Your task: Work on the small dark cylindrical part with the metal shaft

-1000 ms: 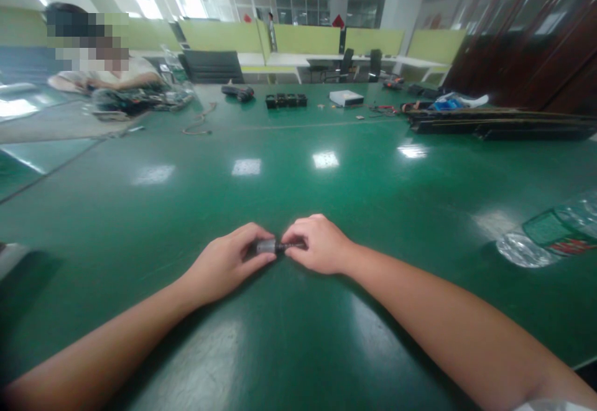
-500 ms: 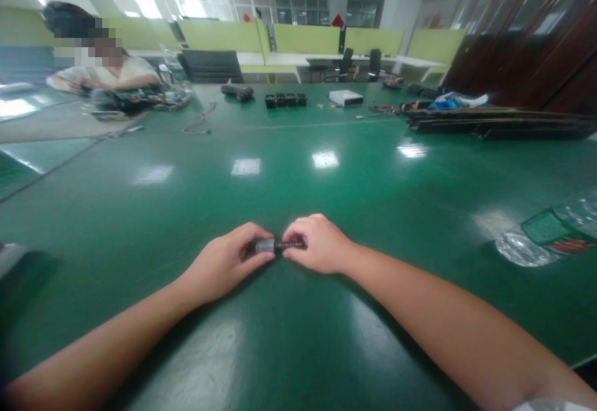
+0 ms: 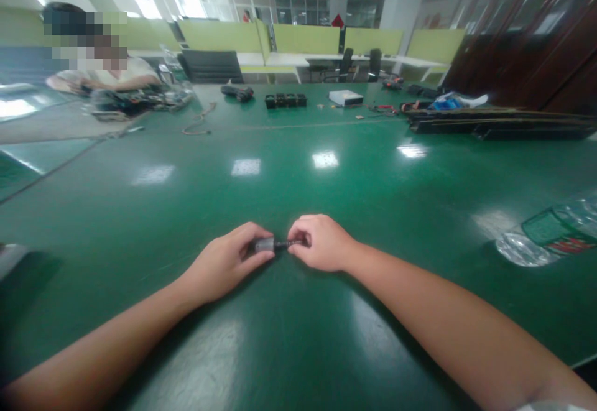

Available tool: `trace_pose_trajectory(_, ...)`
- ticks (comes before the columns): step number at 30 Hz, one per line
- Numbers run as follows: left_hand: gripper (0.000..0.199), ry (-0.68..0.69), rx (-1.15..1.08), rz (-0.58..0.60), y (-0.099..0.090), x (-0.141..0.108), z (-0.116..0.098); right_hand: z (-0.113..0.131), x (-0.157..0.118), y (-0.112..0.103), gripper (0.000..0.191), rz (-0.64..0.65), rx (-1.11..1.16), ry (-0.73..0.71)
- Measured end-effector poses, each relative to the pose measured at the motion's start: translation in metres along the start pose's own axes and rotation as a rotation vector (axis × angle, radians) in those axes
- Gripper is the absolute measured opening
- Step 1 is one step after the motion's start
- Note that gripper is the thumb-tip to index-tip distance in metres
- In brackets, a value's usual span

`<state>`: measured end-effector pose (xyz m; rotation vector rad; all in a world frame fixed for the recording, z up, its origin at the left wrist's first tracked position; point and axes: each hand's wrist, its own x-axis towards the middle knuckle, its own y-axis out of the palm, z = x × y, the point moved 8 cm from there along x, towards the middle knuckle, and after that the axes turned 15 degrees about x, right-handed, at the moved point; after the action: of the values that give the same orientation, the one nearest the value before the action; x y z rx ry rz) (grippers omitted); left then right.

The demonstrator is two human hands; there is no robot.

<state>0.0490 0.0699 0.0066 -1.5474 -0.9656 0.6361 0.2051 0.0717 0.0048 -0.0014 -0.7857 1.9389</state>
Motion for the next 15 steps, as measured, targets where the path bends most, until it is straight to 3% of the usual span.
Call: trace_pose_trajectory(15, 0.029, 0.028, -0.016, -0.015, -0.001, 0.0004, -0.002, -0.0072, -0.001, -0.0069, 0.008, 0.005, 0.003, 0.069)
